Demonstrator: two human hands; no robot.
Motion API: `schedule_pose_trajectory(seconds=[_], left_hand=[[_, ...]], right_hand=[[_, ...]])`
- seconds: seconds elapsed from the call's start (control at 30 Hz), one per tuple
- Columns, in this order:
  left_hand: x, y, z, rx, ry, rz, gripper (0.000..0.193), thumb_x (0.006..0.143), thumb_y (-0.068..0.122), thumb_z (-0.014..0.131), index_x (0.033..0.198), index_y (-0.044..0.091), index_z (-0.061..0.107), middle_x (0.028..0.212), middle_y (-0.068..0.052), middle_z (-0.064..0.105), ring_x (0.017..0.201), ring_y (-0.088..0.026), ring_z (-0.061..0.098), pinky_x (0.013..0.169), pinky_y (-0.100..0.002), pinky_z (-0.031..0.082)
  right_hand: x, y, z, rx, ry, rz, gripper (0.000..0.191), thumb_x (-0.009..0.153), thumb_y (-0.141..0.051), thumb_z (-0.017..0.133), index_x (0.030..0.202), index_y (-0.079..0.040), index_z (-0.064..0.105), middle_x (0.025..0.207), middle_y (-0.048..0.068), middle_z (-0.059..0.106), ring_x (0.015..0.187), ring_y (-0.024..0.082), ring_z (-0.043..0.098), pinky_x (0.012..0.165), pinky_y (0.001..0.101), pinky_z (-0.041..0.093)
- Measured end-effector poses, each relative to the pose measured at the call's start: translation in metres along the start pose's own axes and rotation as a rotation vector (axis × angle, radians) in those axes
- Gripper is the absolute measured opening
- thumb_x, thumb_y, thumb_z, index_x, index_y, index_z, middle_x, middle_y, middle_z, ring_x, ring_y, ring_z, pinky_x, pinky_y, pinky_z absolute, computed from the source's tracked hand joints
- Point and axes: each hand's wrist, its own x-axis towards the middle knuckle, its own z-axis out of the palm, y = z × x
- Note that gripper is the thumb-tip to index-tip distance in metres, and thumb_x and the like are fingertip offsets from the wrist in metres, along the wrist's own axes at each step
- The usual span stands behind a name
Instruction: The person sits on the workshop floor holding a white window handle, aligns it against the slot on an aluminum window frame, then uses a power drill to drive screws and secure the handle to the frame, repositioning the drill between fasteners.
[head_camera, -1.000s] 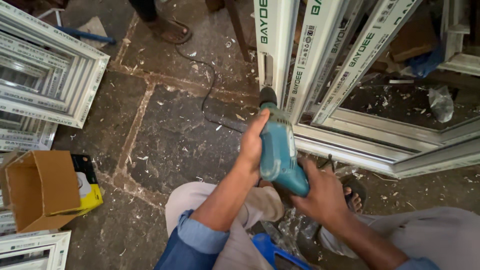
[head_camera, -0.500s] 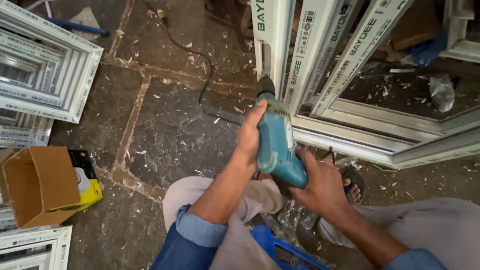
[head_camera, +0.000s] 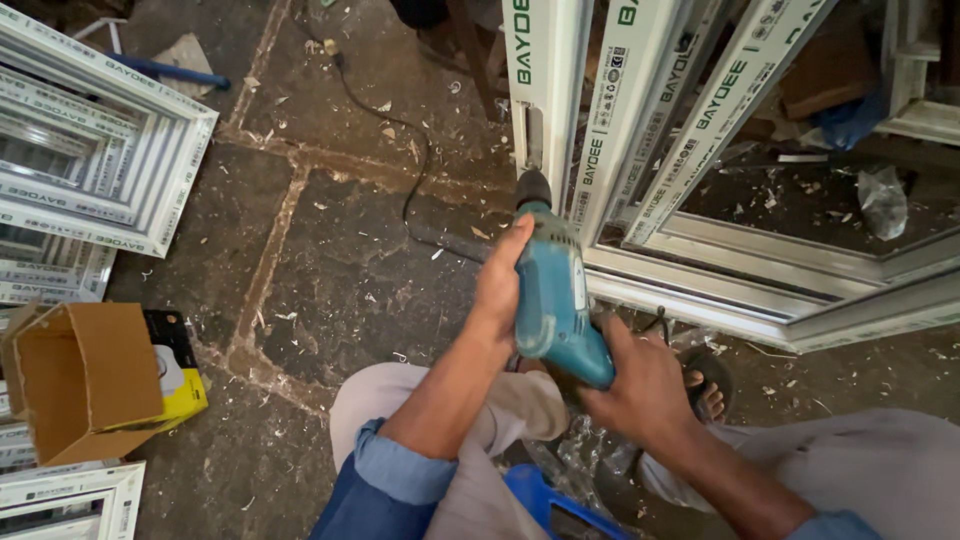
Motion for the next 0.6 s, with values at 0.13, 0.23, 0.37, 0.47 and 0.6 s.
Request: schedule_pose_trajectory(seconds=[0.13, 0.23, 0.37, 0.47, 0.6], left_hand=[[-0.0001, -0.0008, -0.0008, -0.033, -0.071, 0.058, 0.035, 0.1, 0.042, 0.06, 0.107, 0.008, 0.069, 0.088, -0.007, 0.071, 0.073, -0.019, 0.069, 0.068, -0.035, 0.058], [0.0044, -0.0015, -0.0023, -0.047, -0.07, 0.029, 0.037, 0.101, 0.043, 0.06, 0.105, 0.008, 0.069, 0.086, -0.007, 0.07, 0.07, -0.02, 0.068, 0.066, -0.036, 0.058], [0.0031, -0.0048, -0.008, -0.03, -0.044, 0.025, 0.036, 0.101, 0.043, 0.059, 0.103, 0.008, 0.069, 0.085, -0.006, 0.071, 0.07, -0.019, 0.068, 0.066, -0.035, 0.058], [0.0061, -0.0049, -0.0082, -0.033, -0.073, 0.036, 0.036, 0.101, 0.043, 0.059, 0.103, 0.008, 0.069, 0.084, -0.006, 0.071, 0.07, -0.019, 0.068, 0.066, -0.035, 0.058], [0.0068, -0.0041, -0.0061, -0.026, -0.047, 0.019, 0.036, 0.101, 0.044, 0.06, 0.1, 0.009, 0.069, 0.082, -0.006, 0.07, 0.066, -0.019, 0.067, 0.063, -0.035, 0.058]], right_hand=[[-0.0021, 0.0006, -0.0008, 0.001, 0.0, -0.039, 0.074, 0.059, -0.027, 0.084, 0.125, -0.01, 0.054, 0.088, 0.022, 0.072, 0.085, 0.046, 0.067, 0.081, 0.0552, 0.051], [0.0007, 0.0008, 0.0001, -0.028, -0.01, 0.01, 0.075, 0.062, -0.029, 0.085, 0.128, -0.012, 0.054, 0.089, 0.021, 0.072, 0.087, 0.047, 0.066, 0.082, 0.0547, 0.051], [-0.0034, 0.0009, 0.0008, -0.029, -0.033, 0.031, 0.09, 0.054, -0.025, 0.086, 0.136, -0.014, 0.052, 0.092, 0.023, 0.071, 0.088, 0.048, 0.065, 0.08, 0.0549, 0.051], [-0.0035, 0.0026, 0.0014, -0.024, -0.051, 0.041, 0.088, 0.057, -0.027, 0.086, 0.136, -0.014, 0.052, 0.091, 0.022, 0.072, 0.089, 0.048, 0.065, 0.082, 0.0545, 0.052], [-0.0024, 0.0034, 0.0026, -0.021, -0.032, 0.005, 0.083, 0.056, -0.027, 0.086, 0.13, -0.012, 0.052, 0.092, 0.021, 0.072, 0.09, 0.046, 0.066, 0.083, 0.0545, 0.051]])
